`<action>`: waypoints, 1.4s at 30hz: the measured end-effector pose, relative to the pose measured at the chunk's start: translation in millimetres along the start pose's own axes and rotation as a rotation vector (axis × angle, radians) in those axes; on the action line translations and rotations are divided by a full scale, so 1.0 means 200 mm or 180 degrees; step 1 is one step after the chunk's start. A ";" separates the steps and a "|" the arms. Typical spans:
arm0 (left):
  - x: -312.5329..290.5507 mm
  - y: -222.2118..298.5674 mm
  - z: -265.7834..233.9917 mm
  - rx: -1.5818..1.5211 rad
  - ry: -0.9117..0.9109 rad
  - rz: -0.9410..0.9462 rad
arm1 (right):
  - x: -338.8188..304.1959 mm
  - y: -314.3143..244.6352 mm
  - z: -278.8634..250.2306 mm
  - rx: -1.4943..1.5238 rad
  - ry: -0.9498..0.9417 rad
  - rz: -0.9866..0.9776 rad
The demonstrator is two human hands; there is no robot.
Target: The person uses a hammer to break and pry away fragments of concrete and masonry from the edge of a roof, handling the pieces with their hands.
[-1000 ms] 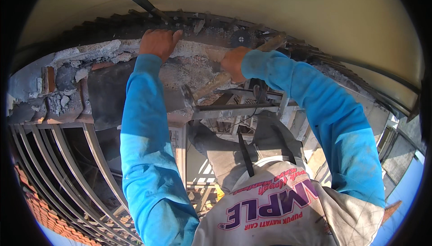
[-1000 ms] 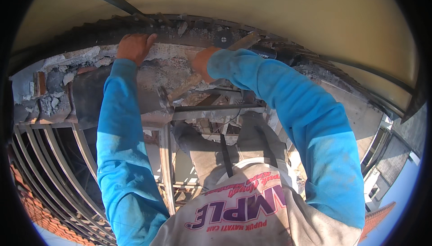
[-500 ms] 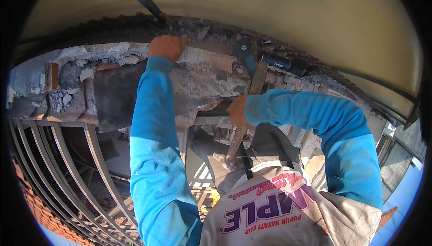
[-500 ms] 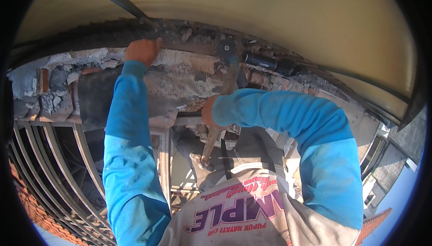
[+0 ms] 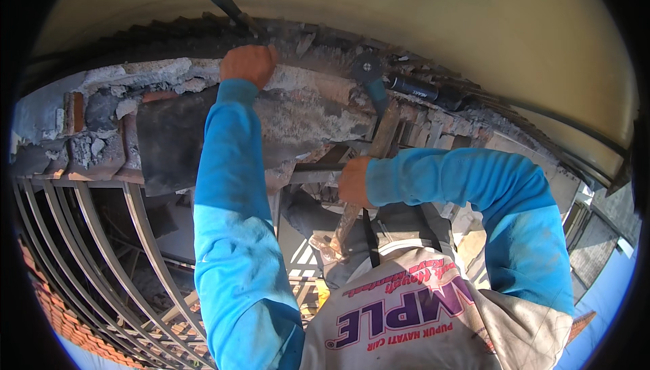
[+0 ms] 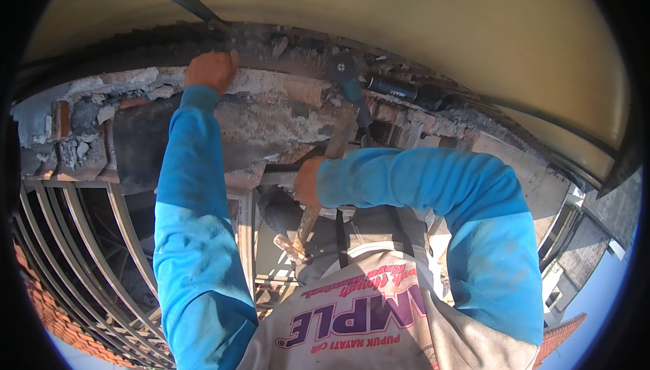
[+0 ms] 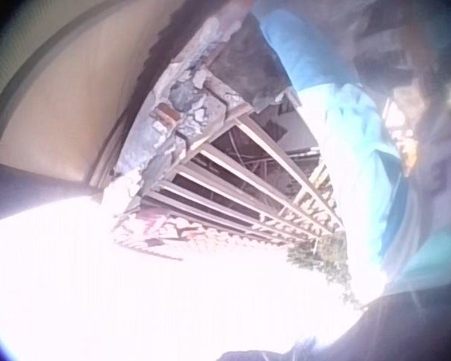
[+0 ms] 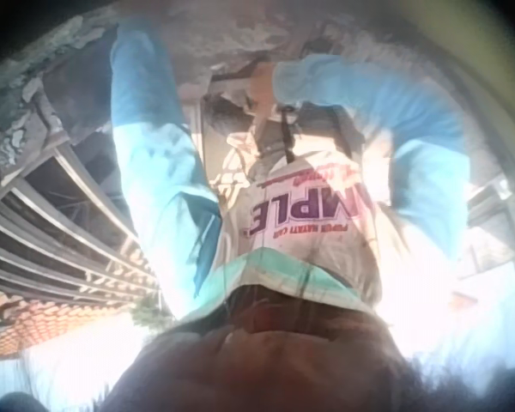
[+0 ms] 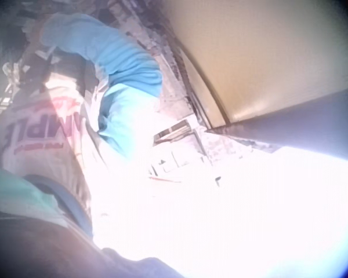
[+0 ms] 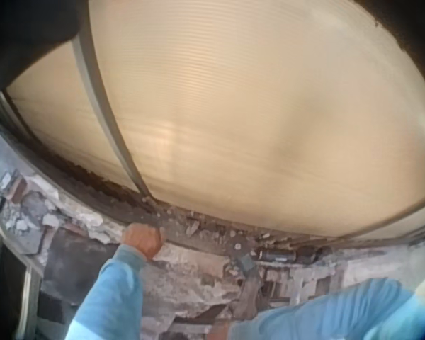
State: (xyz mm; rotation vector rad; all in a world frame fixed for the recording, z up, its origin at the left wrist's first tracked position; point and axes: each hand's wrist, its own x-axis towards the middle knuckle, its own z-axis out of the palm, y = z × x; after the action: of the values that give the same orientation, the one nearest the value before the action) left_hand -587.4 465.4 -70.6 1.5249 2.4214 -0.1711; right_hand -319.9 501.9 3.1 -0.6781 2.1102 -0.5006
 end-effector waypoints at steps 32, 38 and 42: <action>0.00 0.03 -0.03 -0.0057 -0.0083 0.0051 | 0.03 -0.12 0.00 -0.0319 -0.0453 -0.0137; 0.03 0.02 0.03 0.0035 -0.0135 0.0092 | 0.06 0.52 -0.02 0.0610 0.0767 0.1933; 0.00 0.02 -0.03 -0.0192 -0.0307 -0.0308 | 0.01 0.25 0.11 0.0819 0.0878 0.1452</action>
State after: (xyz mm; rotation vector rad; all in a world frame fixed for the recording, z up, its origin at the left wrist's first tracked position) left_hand -585.1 468.0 -63.7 1.3435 2.4032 -0.1848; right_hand -316.7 537.9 -38.7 0.0282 2.3078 -0.6164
